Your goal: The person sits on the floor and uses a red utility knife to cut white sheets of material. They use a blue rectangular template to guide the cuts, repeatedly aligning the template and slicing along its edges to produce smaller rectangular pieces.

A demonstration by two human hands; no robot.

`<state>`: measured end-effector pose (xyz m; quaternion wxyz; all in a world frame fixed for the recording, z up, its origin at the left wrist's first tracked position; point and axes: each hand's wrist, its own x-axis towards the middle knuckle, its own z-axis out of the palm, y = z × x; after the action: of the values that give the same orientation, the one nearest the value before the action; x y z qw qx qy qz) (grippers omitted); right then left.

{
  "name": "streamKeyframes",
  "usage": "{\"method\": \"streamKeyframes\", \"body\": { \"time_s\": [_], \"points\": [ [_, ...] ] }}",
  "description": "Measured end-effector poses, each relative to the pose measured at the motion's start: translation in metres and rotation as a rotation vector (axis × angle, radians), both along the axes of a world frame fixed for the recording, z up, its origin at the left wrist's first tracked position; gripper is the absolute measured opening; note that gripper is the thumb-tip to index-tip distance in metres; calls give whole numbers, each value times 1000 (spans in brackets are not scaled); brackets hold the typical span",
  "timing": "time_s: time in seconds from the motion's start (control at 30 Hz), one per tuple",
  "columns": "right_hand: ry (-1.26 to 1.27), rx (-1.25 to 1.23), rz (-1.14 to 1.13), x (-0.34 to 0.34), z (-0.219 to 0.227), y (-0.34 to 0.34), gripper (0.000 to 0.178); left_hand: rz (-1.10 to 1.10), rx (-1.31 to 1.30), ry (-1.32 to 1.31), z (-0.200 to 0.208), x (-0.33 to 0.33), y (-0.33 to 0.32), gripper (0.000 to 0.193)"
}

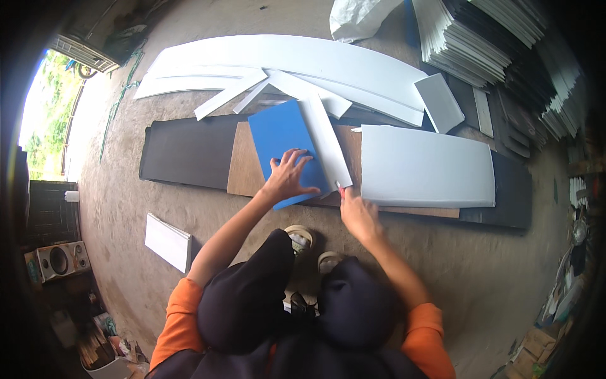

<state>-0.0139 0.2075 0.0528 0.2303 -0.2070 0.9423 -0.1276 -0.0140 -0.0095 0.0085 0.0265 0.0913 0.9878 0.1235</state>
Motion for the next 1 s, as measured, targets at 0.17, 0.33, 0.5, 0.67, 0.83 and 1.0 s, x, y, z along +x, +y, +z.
{"method": "streamKeyframes", "body": {
  "time_s": [0.17, 0.33, 0.5, 0.67, 0.83, 1.0],
  "points": [
    [248, -134, 0, -107, -11, -56, 25, 186, 385, -230, -2, -43, -35, 95],
    [215, -184, -16, -166, -50, -128, 24, 164, 332, -187, -12, -60, -42, 112],
    [198, -198, -8, -179, -71, -151, 24, 203, 343, -239, -5, -58, -40, 114],
    [146, -170, -7, -183, -76, -160, 24, 216, 344, -270, 0, -60, -40, 113],
    [120, -175, -30, -182, -68, -166, 22, 233, 308, -282, 4, -61, -38, 113],
    [123, -172, -40, -181, -65, -168, 23, 259, 296, -318, 8, -61, -33, 114]
  ]
}}
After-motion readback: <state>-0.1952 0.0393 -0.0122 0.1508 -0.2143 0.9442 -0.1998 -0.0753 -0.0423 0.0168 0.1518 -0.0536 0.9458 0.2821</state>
